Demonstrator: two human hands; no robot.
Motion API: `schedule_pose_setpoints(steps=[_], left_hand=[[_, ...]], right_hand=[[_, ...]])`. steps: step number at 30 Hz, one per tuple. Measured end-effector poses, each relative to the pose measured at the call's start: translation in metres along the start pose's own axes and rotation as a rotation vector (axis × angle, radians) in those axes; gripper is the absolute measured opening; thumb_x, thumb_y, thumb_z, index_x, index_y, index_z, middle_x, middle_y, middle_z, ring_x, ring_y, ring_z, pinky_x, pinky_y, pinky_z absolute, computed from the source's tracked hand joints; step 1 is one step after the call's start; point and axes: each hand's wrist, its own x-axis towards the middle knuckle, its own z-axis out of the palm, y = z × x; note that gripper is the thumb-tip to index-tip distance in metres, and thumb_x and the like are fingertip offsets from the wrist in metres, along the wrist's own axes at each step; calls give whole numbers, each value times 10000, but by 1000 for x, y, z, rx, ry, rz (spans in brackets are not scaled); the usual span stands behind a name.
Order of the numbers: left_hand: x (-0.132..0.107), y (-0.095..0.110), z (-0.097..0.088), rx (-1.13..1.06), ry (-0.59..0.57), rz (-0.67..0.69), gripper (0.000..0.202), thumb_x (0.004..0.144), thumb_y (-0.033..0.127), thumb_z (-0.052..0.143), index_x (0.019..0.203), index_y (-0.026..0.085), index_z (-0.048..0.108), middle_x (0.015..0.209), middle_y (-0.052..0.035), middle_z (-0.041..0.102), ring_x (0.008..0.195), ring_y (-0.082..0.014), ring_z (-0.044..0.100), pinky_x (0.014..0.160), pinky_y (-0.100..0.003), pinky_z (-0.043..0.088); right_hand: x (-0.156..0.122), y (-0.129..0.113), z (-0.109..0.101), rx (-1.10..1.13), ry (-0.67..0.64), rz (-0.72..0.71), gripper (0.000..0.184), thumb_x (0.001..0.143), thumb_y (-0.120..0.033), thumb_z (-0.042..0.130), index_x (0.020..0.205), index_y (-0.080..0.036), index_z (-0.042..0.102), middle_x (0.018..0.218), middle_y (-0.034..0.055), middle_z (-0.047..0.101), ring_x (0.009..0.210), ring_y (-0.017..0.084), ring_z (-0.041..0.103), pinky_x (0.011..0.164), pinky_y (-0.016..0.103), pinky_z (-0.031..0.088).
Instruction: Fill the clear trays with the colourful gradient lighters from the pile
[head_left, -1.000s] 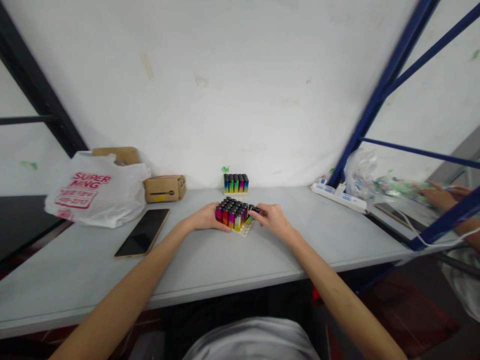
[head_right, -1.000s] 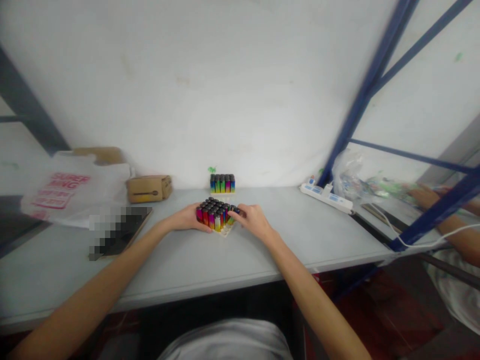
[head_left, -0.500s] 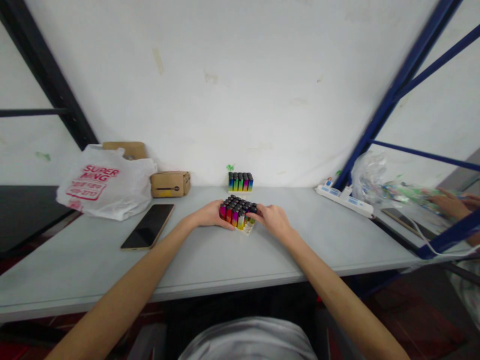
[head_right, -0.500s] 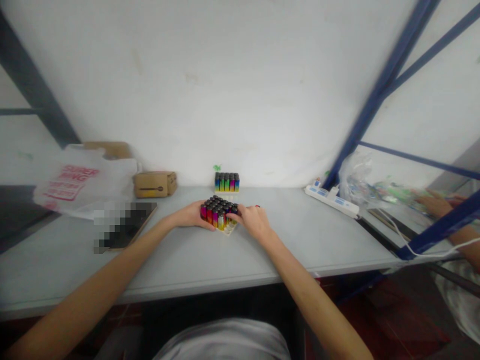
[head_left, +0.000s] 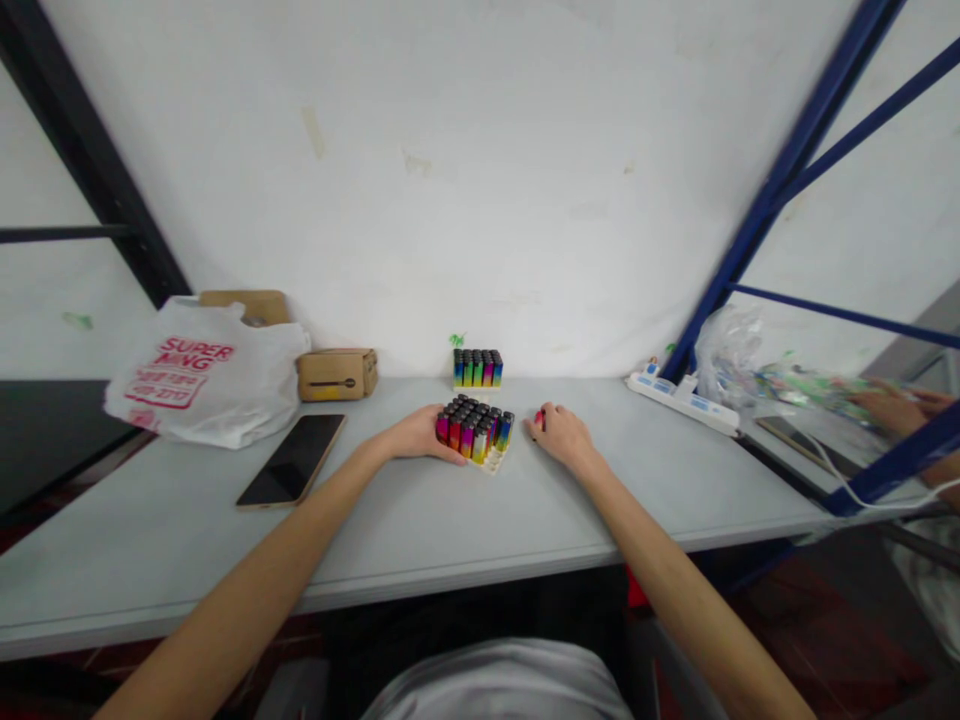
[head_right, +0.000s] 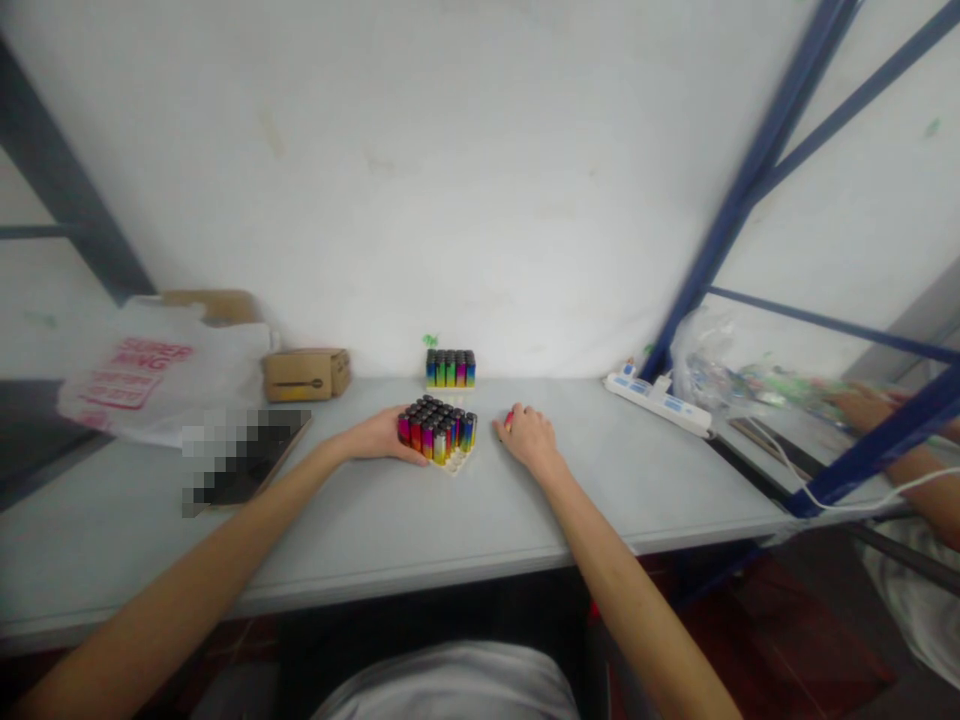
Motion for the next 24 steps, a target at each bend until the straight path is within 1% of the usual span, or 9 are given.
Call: schedule_pose_setpoints(steps=[3, 6, 8, 10, 13, 15, 19, 22, 24], left_hand=[[0, 2, -1, 11, 6, 8, 636, 547, 524, 921, 1035, 177, 705, 971, -17, 773, 882, -254, 702, 806, -334, 576], [-1, 4, -1, 11, -13, 39, 584, 571, 513, 913, 1010, 179, 723, 965, -13, 776, 889, -252, 702, 820, -329, 574], [0, 5, -2, 10, -21, 54, 567, 580, 511, 908, 1006, 182, 731, 958, -8, 777, 902, -254, 702, 833, -329, 573], [0, 5, -1, 7, -12, 61, 585, 575, 510, 909, 1027, 182, 732, 969, -10, 778, 916, -257, 702, 847, -334, 572], [0, 3, -1, 11, 12, 62, 628, 558, 512, 914, 1059, 182, 729, 997, -18, 778, 930, -262, 702, 854, -341, 572], [0, 3, -1, 20, 17, 54, 630, 552, 516, 916, 1051, 181, 728, 1000, -20, 777, 925, -262, 702, 842, -338, 574], [-1, 5, -1, 15, 0, 35, 615, 563, 516, 913, 1038, 173, 724, 986, -21, 777, 902, -257, 703, 841, -338, 572], [-1, 6, -1, -16, -7, 26, 645, 562, 511, 914, 1072, 172, 712, 1014, -21, 778, 932, -261, 701, 863, -346, 571], [-1, 7, -1, -25, -3, 15, 671, 553, 511, 917, 1090, 170, 705, 1036, -26, 777, 953, -267, 700, 878, -354, 571]], right_hand=[[6, 4, 7, 89, -10, -104, 334, 1001, -230, 455, 1285, -107, 581, 1108, 202, 683, 1007, 272, 666, 876, 347, 468], [11, 9, 8, 231, 120, -223, 430, 967, -159, 446, 1387, -85, 499, 1173, 200, 644, 1032, 249, 652, 945, 352, 469], [13, 10, 7, 354, 183, -268, 398, 968, -185, 433, 1347, -97, 518, 1158, 182, 635, 946, 223, 667, 936, 359, 484], [12, 8, 6, 511, 180, -301, 336, 981, -237, 420, 1273, -124, 539, 1074, 134, 655, 805, 184, 670, 867, 344, 507], [9, 1, 3, 702, 162, -296, 366, 1003, -344, 405, 1310, -153, 462, 920, 56, 682, 668, 157, 623, 725, 298, 495], [5, -4, 1, 725, 205, -235, 420, 1008, -421, 397, 1334, -158, 433, 820, 21, 664, 638, 166, 588, 667, 281, 456], [-2, -11, -6, 712, 278, -120, 473, 1007, -547, 356, 1247, -176, 525, 729, 0, 593, 647, 184, 564, 644, 277, 407], [-5, -14, -9, 780, 233, -143, 541, 1010, -625, 262, 1039, -209, 606, 699, -6, 555, 648, 172, 543, 631, 264, 402], [-5, -16, -7, 827, 175, -145, 612, 994, -679, 206, 830, -217, 571, 640, -10, 507, 602, 160, 500, 578, 256, 385]])
